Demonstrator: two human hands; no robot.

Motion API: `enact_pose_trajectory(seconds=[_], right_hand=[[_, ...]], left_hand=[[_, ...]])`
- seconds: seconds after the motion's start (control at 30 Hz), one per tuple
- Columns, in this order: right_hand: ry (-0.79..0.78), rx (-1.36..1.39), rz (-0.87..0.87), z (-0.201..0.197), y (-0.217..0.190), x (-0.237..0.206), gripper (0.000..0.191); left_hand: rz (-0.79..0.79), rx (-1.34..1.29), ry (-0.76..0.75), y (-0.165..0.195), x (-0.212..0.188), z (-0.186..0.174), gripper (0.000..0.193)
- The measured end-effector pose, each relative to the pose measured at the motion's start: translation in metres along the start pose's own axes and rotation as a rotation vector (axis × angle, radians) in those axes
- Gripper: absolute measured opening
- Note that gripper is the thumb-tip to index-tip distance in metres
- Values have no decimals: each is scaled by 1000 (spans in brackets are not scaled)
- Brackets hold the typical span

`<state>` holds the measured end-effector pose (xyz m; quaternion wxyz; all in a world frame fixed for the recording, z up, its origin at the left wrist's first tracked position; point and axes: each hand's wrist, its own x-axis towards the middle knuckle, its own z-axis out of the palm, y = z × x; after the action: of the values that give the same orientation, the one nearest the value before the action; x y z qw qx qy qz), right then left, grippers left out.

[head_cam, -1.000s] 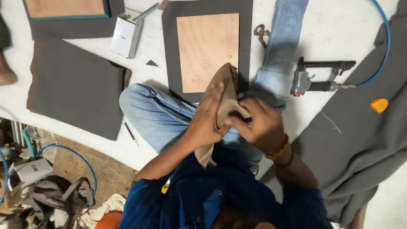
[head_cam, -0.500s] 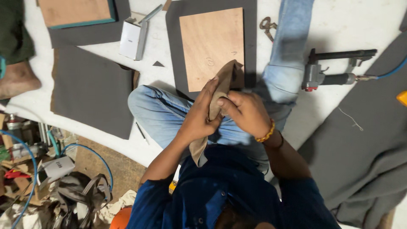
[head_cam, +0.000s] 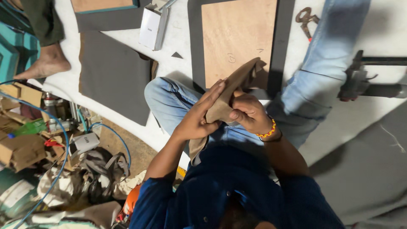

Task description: The person sits on the floor and stretches a piece of brown fabric over a wooden board, folding the edges over the back. They use a pneumatic staple gun to fasten the fabric to the board, mark the fabric with a pen, and use a rotary tool on the board edge before continuing to fold and staple the fabric around the panel.

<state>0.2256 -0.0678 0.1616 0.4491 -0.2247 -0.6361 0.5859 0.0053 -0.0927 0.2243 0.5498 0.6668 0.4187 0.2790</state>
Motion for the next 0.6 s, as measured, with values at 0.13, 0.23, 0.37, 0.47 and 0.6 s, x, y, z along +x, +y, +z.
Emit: enact_pose_trajectory(seconds=[0.13, 0.23, 0.37, 0.47, 0.6], right_hand=[[-19, -15, 2, -3, -4, 3, 41], [-6, -32, 47, -8, -9, 0, 39], [-32, -62, 85, -13, -13, -8, 36], [12, 12, 80, -10, -13, -17, 32], [29, -24, 157, 0, -15, -27, 31]], left_hand=[[-9, 46, -23, 3, 5, -3, 109], [-148, -71, 19, 5, 5, 4, 121], [-113, -98, -48, -9, -5, 10, 129], [2, -282, -109, -39, 2, 3, 115], [-87, -440, -121, -82, 46, 4, 96]])
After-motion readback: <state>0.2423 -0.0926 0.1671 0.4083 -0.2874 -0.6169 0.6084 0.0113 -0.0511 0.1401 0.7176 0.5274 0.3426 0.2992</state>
